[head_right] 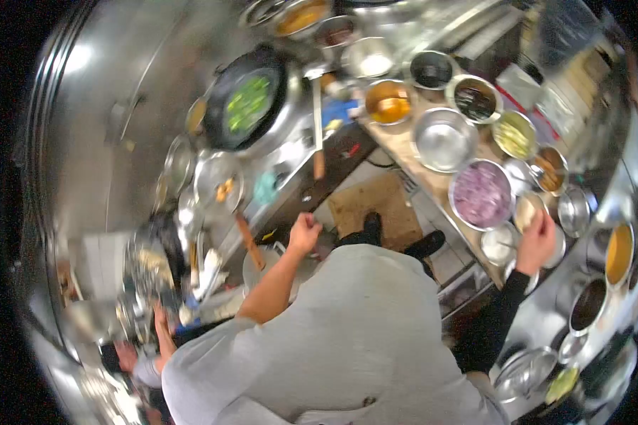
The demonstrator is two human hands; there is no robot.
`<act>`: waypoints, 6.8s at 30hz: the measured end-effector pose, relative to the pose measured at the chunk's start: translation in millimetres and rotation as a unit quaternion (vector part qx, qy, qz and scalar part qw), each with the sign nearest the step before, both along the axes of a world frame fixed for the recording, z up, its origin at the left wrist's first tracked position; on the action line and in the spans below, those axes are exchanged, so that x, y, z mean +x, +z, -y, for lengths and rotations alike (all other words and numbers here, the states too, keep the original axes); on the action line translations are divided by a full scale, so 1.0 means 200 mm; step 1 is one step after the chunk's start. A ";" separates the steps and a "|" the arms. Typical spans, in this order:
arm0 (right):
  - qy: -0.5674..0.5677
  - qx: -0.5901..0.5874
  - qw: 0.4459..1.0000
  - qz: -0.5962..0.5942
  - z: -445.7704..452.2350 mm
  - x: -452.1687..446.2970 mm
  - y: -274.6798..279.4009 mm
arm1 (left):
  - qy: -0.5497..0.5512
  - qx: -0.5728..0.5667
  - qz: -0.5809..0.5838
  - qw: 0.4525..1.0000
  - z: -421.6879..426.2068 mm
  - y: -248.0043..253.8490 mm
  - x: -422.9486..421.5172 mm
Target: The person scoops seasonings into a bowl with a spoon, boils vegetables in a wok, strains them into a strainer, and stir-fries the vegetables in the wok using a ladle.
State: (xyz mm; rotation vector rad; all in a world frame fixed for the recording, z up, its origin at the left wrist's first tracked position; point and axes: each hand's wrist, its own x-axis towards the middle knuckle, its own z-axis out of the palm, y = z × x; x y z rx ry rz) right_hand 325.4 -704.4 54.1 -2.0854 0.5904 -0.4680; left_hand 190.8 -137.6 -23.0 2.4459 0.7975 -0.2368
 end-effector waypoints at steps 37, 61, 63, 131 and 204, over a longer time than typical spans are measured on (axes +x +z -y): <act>0.440 0.275 0.777 -0.356 -2.44 0.51 -0.24 | 0.211 -0.775 0.203 0.561 -0.62 0.48 0.39; 0.654 -0.029 0.755 0.033 -2.65 1.10 0.47 | 0.491 -0.616 0.315 0.530 -0.94 0.45 1.27; 0.689 -0.069 0.721 0.019 -2.85 1.18 0.41 | 0.499 -0.598 0.332 0.532 -0.96 0.33 1.30; 0.600 0.297 0.680 -0.298 -2.91 1.09 0.33 | 0.185 0.111 0.115 0.970 -0.77 0.24 0.40; 0.142 0.822 0.519 -0.186 -1.51 -0.65 0.36 | -0.500 -0.195 0.375 0.756 0.92 0.54 0.13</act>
